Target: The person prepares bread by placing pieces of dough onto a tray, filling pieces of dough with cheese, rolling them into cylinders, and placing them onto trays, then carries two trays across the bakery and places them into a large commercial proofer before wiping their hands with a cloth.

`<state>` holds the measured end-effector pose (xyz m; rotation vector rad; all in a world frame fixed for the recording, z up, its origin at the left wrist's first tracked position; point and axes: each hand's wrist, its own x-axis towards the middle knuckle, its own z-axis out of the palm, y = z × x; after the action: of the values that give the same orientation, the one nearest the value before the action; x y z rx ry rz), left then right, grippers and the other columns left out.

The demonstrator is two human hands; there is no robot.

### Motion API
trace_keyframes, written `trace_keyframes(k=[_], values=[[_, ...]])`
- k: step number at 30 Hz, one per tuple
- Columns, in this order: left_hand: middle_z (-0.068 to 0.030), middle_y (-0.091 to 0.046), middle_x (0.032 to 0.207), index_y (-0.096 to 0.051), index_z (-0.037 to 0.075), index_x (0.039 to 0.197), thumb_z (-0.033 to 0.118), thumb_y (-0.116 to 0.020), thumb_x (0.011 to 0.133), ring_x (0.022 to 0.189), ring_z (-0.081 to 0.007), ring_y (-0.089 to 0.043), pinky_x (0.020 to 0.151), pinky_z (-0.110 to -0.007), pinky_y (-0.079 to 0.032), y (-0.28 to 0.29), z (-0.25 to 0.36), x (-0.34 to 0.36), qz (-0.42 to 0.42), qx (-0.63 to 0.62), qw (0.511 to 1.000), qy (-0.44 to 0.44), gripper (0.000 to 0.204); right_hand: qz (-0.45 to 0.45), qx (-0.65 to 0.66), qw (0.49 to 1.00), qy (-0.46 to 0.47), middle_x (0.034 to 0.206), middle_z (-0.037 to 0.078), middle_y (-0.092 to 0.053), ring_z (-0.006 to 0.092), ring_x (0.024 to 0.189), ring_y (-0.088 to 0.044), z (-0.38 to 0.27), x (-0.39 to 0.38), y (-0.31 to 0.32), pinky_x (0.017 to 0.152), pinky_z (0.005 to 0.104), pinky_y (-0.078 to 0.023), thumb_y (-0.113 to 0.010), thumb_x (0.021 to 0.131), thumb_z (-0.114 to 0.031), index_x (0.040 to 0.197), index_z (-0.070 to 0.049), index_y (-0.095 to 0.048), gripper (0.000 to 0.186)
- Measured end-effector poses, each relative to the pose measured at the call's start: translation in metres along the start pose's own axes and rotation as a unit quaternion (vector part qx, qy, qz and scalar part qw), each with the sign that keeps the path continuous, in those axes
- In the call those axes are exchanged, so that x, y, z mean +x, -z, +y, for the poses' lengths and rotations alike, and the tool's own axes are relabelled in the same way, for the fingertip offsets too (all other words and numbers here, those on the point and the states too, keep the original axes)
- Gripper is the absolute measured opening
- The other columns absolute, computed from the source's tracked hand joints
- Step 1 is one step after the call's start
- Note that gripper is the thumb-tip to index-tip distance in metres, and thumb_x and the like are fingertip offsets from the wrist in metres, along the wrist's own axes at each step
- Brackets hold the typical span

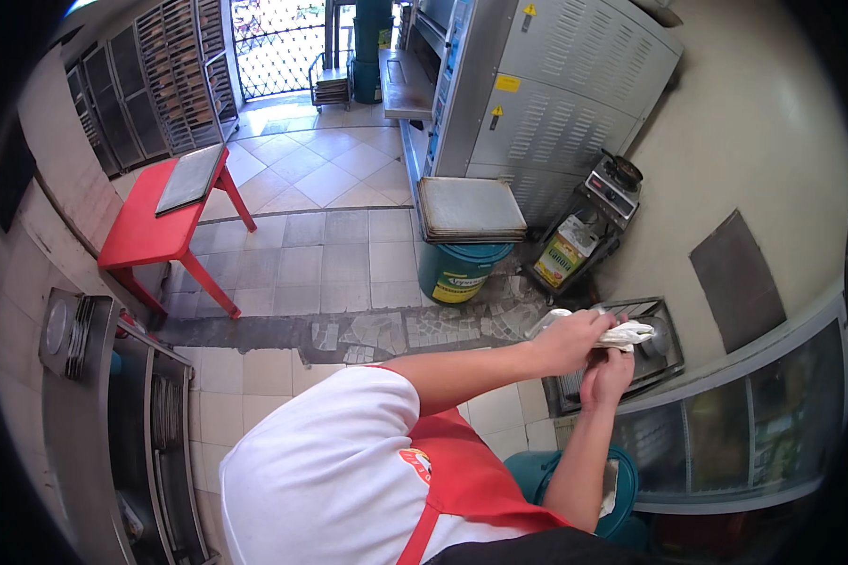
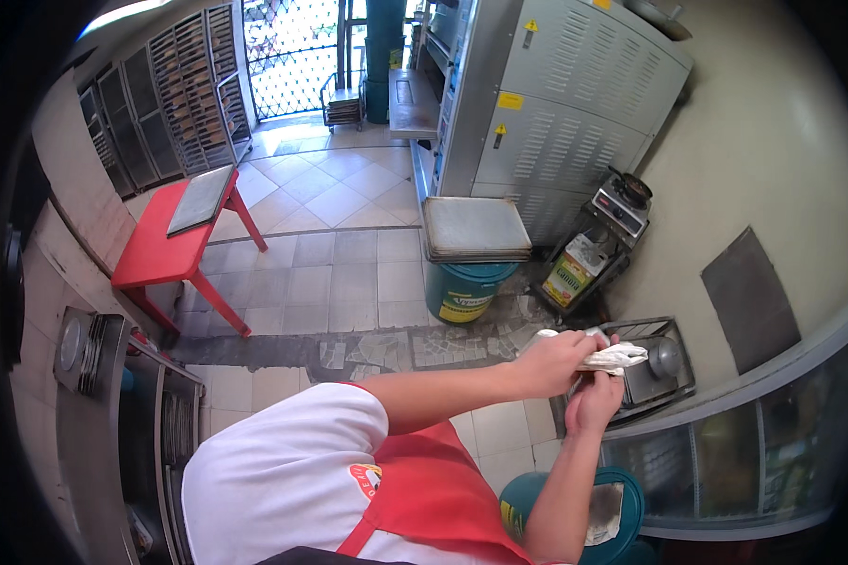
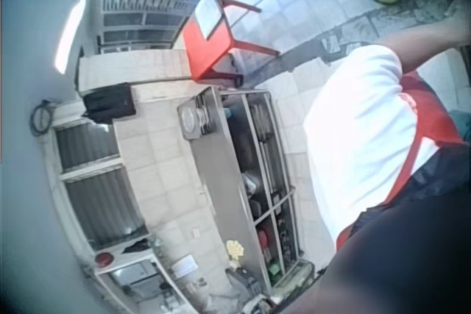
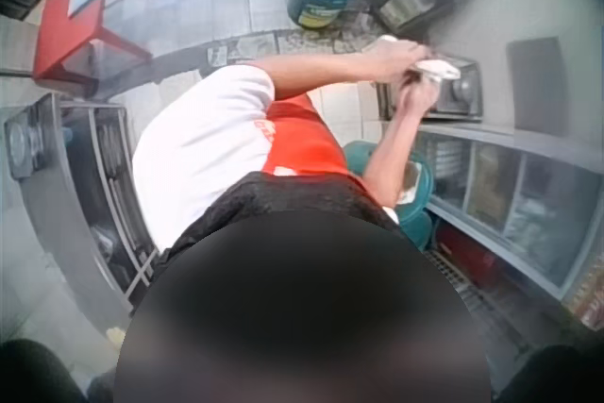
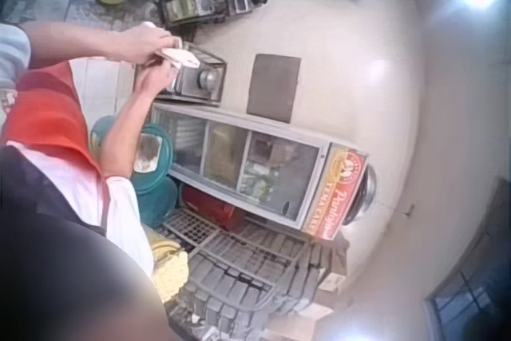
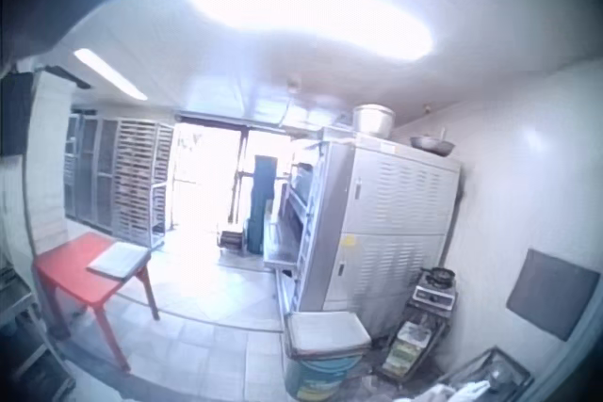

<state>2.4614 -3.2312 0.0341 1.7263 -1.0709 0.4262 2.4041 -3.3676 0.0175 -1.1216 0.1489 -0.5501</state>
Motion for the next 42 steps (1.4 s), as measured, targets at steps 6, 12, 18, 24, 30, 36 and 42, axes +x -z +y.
trace_keyframes(k=[6,12,18,24,30,36,42], values=[[-0.0144,-0.062,0.094,-0.062,0.002,0.098,0.008,-0.074,0.077,0.087,-0.0354,-0.066,0.077,-0.047,-0.055,0.038,0.007,0.016,0.077,-0.003,0.985,-0.156,0.025,-0.106,-0.194,0.952,0.212,0.174,0.016,-0.03,0.0336,0.159,-0.035,-0.006,0.004,-0.043,0.128,0.0433,-0.03,-0.046,0.112,-0.012,0.168,-0.001,-0.029,0.06],[-0.0183,-0.061,0.094,-0.059,0.002,0.104,0.005,-0.073,0.081,0.088,-0.0404,-0.066,0.075,-0.047,-0.055,0.062,-0.016,-0.016,0.039,-0.087,0.993,-0.065,0.028,-0.123,-0.397,0.887,0.201,0.17,0.017,-0.035,0.0309,0.149,-0.043,-0.015,0.003,-0.059,0.121,0.043,-0.038,-0.058,0.109,-0.01,0.16,0.001,-0.043,0.055],[-0.0156,-0.067,0.1,-0.062,0.002,0.11,0.01,-0.072,0.087,0.09,-0.0357,-0.068,0.082,-0.043,-0.056,0.096,0.011,0.004,0.045,-0.191,0.962,-0.191,0.026,-0.02,-0.363,0.885,0.291,0.149,0.017,-0.062,0.0209,0.091,-0.073,-0.005,0.016,-0.016,0.077,0.0286,-0.06,-0.072,0.103,-0.019,0.147,-0.001,-0.062,0.048],[-0.0122,-0.068,0.116,-0.064,0.006,0.122,0.036,-0.072,0.095,0.106,-0.0185,-0.066,0.09,-0.033,-0.052,0.042,-0.033,0.024,-0.185,-0.4,0.88,0.179,0.041,-0.276,0.055,0.949,0.141,0.176,0.023,-0.019,0.0418,0.114,-0.074,-0.028,-0.023,-0.107,0.07,0.0344,-0.069,-0.081,0.08,-0.069,0.172,-0.03,0.005,0.131],[-0.0114,-0.065,0.122,-0.059,0.005,0.135,0.056,-0.066,0.097,0.111,-0.0188,-0.064,0.096,-0.034,-0.051,-0.068,-0.009,-0.016,-0.195,-0.33,0.922,-0.042,0.063,-0.234,-0.143,0.907,0.32,0.176,0.027,-0.007,0.0523,0.141,-0.052,-0.054,-0.038,-0.102,0.103,0.0591,-0.058,-0.095,0.078,-0.043,0.172,-0.032,0.001,0.135],[-0.0226,-0.072,0.12,-0.065,0.003,0.133,0.054,-0.073,0.097,0.12,-0.0388,-0.067,0.105,-0.043,-0.05,-0.165,-0.015,-0.026,-0.221,-0.575,0.744,0.259,0.063,0.171,-0.331,0.86,0.349,0.165,0.017,-0.03,0.045,0.14,-0.049,-0.072,-0.001,0.144,0.107,0.0559,-0.053,-0.097,0.074,-0.032,0.164,-0.024,-0.02,0.118],[-0.026,-0.074,0.086,-0.075,0.003,0.082,0.034,-0.065,0.093,0.083,-0.0448,-0.073,0.074,-0.055,-0.058,-0.27,0.008,-0.083,-0.602,-0.027,0.796,0.06,0.035,0.462,-0.397,0.793,-0.012,0.143,0.017,-0.057,0.0324,0.128,-0.056,0.104,-0.025,0.323,0.11,0.0435,-0.048,-0.082,0.095,-0.038,0.151,-0.007,-0.052,0.07]])
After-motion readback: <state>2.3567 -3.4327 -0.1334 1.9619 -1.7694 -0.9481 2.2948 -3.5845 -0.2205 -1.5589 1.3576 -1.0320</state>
